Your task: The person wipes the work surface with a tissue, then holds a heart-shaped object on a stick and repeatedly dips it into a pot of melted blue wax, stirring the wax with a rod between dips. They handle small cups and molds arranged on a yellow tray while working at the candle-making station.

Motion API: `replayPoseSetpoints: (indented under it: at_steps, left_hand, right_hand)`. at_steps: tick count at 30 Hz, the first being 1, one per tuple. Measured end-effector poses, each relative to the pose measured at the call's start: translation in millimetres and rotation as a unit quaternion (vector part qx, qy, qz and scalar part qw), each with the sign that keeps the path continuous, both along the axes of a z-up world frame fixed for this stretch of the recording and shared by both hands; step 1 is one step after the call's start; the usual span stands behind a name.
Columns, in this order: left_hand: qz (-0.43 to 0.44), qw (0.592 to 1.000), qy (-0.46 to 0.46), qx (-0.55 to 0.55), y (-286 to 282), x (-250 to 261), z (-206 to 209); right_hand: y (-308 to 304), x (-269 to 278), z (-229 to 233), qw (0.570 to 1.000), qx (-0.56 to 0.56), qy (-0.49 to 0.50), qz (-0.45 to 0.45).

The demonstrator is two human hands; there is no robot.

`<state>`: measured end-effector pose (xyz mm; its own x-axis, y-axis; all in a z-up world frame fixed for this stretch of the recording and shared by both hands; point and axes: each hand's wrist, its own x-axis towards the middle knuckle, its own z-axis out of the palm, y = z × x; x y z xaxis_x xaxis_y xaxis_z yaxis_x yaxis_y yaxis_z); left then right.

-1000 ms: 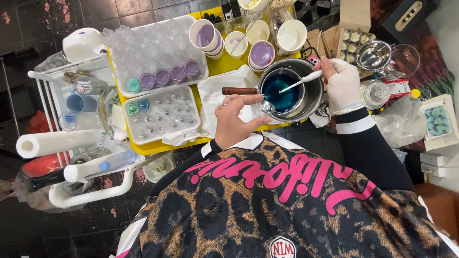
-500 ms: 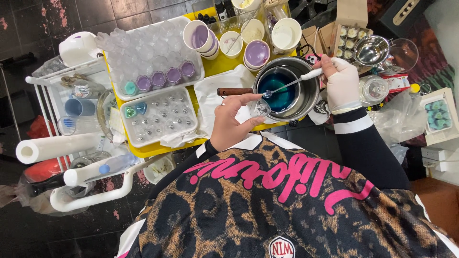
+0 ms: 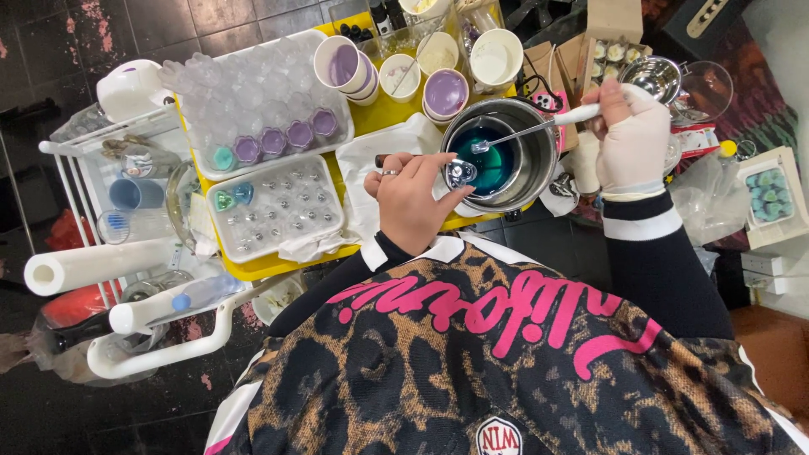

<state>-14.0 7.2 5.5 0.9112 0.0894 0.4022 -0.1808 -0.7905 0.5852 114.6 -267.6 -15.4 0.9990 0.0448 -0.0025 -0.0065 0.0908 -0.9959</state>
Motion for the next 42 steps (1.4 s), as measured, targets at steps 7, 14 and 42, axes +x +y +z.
replayPoseSetpoints:
  at_steps: [7,14,42]
  left_hand:
    - [0.005,1.000,0.001,-0.006,-8.3,11.7,-10.1]
    - [0.003,1.000,0.012,-0.004,-11.5,15.8,-7.5]
    - [0.014,1.000,0.001,-0.013,-7.0,4.4,-6.0]
  right_hand:
    - [4.5,-20.5,38.1,0.999,-0.026,-0.010,-0.016]
    - [8.1,-37.7,52.9,0.993,-0.112,-0.043,-0.013]
    - [20.3,-65.2,61.1,0.986,-0.133,-0.098,0.020]
